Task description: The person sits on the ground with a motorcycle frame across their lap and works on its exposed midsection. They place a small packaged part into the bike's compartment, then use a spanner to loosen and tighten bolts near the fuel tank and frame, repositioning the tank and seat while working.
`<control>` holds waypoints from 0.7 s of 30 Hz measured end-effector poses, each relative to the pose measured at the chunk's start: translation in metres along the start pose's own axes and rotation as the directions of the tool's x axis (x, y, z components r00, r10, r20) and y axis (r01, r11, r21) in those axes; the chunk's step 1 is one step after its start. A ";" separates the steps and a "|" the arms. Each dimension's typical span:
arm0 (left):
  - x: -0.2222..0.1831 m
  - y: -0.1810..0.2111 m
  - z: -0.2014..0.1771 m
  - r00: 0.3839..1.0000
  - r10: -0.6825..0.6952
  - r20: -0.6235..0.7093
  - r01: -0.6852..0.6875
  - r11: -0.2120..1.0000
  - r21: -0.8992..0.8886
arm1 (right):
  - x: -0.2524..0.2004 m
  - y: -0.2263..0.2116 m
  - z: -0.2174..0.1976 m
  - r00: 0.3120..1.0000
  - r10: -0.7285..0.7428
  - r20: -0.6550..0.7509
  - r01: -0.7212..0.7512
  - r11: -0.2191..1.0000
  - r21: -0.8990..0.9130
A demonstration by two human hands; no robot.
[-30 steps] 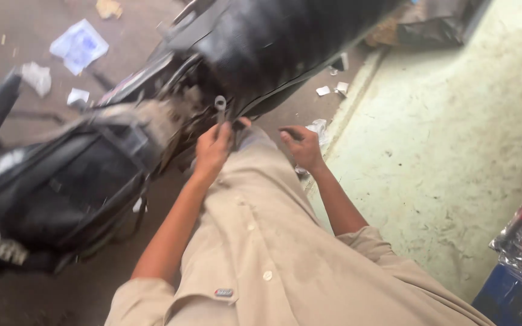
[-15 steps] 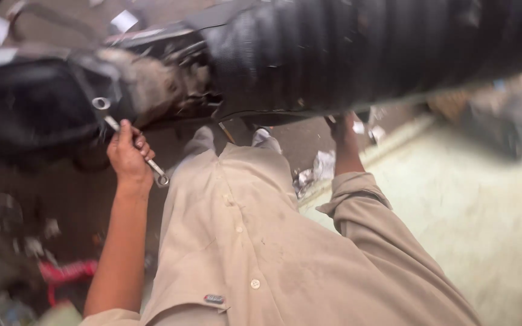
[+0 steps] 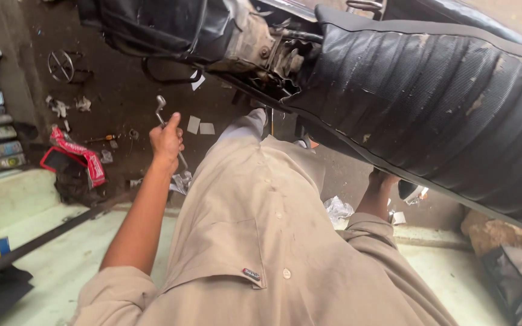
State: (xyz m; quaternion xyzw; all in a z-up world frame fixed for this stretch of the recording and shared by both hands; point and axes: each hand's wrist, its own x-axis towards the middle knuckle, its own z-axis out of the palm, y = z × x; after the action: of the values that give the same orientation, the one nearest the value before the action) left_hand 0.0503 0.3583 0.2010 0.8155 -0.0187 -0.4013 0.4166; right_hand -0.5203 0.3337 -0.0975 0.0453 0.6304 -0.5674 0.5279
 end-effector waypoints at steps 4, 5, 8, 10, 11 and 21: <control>-0.007 0.010 0.009 0.942 0.331 0.058 -0.300 0.749 0.590 | 0.035 0.027 -0.034 0.998 -0.027 0.061 0.018 0.989 0.146; -0.008 0.016 0.016 0.901 0.403 0.161 -0.391 0.590 0.707 | 0.050 0.038 -0.052 1.000 -0.004 0.011 0.002 0.985 0.171; -0.017 0.047 0.034 0.903 0.373 0.211 -0.354 0.372 0.858 | 0.075 0.078 -0.112 1.000 -0.023 0.000 0.023 0.972 0.236; -0.011 0.055 0.038 0.810 0.510 0.290 -0.450 0.223 0.865 | 0.003 0.078 -0.105 0.999 0.033 -0.005 -0.033 0.998 0.061; -0.005 0.061 0.042 0.693 0.627 0.355 -0.506 0.072 0.860 | -0.027 0.079 -0.093 0.995 0.096 -0.006 -0.096 0.988 -0.122; 0.083 0.126 0.075 0.461 0.677 0.574 -0.667 -0.163 0.727 | -0.184 0.076 -0.014 0.988 0.158 0.000 -0.126 0.789 -0.601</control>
State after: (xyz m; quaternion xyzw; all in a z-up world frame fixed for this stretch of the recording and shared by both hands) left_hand 0.0945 0.1961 0.2106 0.7522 -0.6579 -0.0291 0.0224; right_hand -0.3983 0.4706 -0.0188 -0.0908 0.7585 -0.2991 0.5718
